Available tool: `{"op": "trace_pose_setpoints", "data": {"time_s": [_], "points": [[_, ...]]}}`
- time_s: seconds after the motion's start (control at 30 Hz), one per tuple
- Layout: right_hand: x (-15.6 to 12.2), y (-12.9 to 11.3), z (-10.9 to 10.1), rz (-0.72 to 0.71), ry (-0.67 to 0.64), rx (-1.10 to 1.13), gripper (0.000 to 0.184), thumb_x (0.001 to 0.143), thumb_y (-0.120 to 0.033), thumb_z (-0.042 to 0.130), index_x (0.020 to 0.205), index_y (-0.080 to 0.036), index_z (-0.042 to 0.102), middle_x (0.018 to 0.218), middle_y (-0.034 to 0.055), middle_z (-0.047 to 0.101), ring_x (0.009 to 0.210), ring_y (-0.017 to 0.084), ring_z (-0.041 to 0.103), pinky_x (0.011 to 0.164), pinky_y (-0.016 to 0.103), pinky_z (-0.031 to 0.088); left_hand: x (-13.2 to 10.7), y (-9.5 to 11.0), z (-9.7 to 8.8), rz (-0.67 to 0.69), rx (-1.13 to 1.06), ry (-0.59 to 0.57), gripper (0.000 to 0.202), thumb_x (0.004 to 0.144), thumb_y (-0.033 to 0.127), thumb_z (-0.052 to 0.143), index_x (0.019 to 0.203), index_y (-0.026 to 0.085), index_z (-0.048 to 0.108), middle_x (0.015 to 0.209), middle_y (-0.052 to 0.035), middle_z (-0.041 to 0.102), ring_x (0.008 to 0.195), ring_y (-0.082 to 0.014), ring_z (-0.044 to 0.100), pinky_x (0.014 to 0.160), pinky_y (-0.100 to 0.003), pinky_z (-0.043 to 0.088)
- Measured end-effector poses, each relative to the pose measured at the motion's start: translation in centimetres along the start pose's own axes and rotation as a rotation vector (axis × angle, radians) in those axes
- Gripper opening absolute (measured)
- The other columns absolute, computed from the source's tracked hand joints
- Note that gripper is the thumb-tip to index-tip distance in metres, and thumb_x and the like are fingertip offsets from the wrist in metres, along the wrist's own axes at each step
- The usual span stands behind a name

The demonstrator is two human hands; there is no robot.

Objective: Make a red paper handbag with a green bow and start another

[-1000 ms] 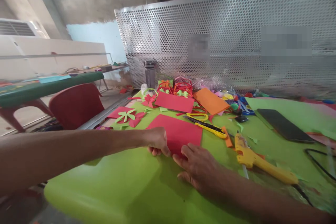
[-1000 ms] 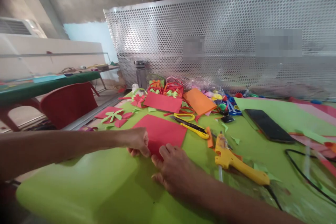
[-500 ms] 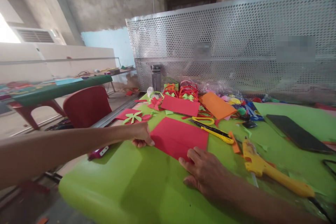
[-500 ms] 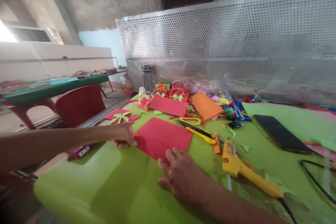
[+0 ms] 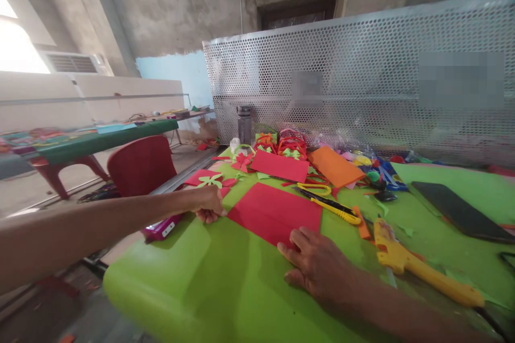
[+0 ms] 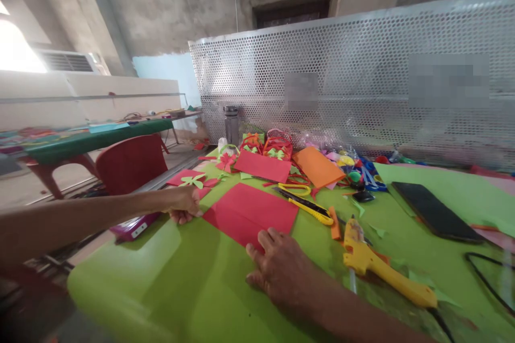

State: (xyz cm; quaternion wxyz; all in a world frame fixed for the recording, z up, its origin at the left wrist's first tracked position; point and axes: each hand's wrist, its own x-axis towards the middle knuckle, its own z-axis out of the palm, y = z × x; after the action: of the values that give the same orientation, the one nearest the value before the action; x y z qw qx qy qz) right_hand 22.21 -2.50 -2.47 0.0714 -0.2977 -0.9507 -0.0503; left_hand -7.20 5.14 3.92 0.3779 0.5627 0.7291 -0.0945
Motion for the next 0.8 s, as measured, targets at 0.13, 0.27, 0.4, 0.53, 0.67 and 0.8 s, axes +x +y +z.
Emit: {"op": "trace_pose_setpoints", "data": {"time_s": [0.13,0.27,0.4,0.53,0.67,0.8], "points": [[-0.1,0.0,-0.2,-0.018,0.028,-0.005,0.043,0.093,-0.046,0.042,0.115,-0.014,0.061,0.095,0.0119,0.061,0.088,0.025,0.053,0.075,0.038,0.045,-0.9,1.0,0.1,0.077,0.027,0.086,0.019,0.090,0.030,0.056,0.093,0.011,0.061,0.086,-0.0043,0.065,0.069,-0.0135,0.063,0.060,-0.027,0.053],[-0.4,-0.1,-0.2,-0.012,0.047,-0.008,0.044,0.093,-0.046,0.043,0.120,-0.014,0.058,0.102,0.0131,0.062,0.095,0.027,0.053,0.080,0.041,0.045,-1.9,3.5,1.8,0.292,0.025,0.124,0.031,0.083,0.038,0.060,0.064,0.013,0.058,0.057,-0.0006,0.062,0.048,-0.0100,0.057,0.045,-0.019,0.044],[-0.5,-0.2,-0.2,-0.001,0.030,-0.023,0.044,0.093,-0.046,0.043,0.120,-0.015,0.058,0.105,0.0136,0.062,0.096,0.027,0.054,0.081,0.041,0.046,-2.4,6.5,4.7,0.389,0.057,-0.012,0.035,0.071,0.039,0.068,0.049,0.014,0.057,0.045,0.0013,0.056,0.041,-0.0085,0.051,0.042,-0.019,0.042],[-0.5,-0.2,-0.2,-0.007,0.043,-0.062,0.044,0.093,-0.047,0.041,0.118,-0.015,0.060,0.105,0.0142,0.062,0.095,0.027,0.054,0.080,0.041,0.046,-2.1,8.2,6.0,0.344,0.111,-0.072,0.036,0.064,0.032,0.072,0.039,0.014,0.053,0.037,0.0012,0.051,0.036,-0.0086,0.046,0.038,-0.020,0.037],[-0.5,-0.1,-0.2,-0.010,0.037,-0.078,0.045,0.092,-0.048,0.043,0.119,-0.016,0.060,0.105,0.0142,0.061,0.095,0.027,0.054,0.078,0.040,0.046,-1.7,8.0,5.8,0.323,0.102,-0.085,0.035,0.063,0.031,0.072,0.039,0.014,0.053,0.037,0.0015,0.050,0.035,-0.0082,0.044,0.037,-0.020,0.035],[-0.3,-0.1,-0.5,-0.008,0.003,-0.055,0.045,0.092,-0.047,0.044,0.121,-0.016,0.058,0.097,0.0118,0.062,0.089,0.026,0.054,0.074,0.039,0.046,-0.9,6.6,4.9,0.341,0.041,-0.101,0.033,0.062,0.032,0.073,0.041,0.015,0.056,0.038,0.0002,0.053,0.035,-0.0094,0.046,0.036,-0.020,0.036]]}}
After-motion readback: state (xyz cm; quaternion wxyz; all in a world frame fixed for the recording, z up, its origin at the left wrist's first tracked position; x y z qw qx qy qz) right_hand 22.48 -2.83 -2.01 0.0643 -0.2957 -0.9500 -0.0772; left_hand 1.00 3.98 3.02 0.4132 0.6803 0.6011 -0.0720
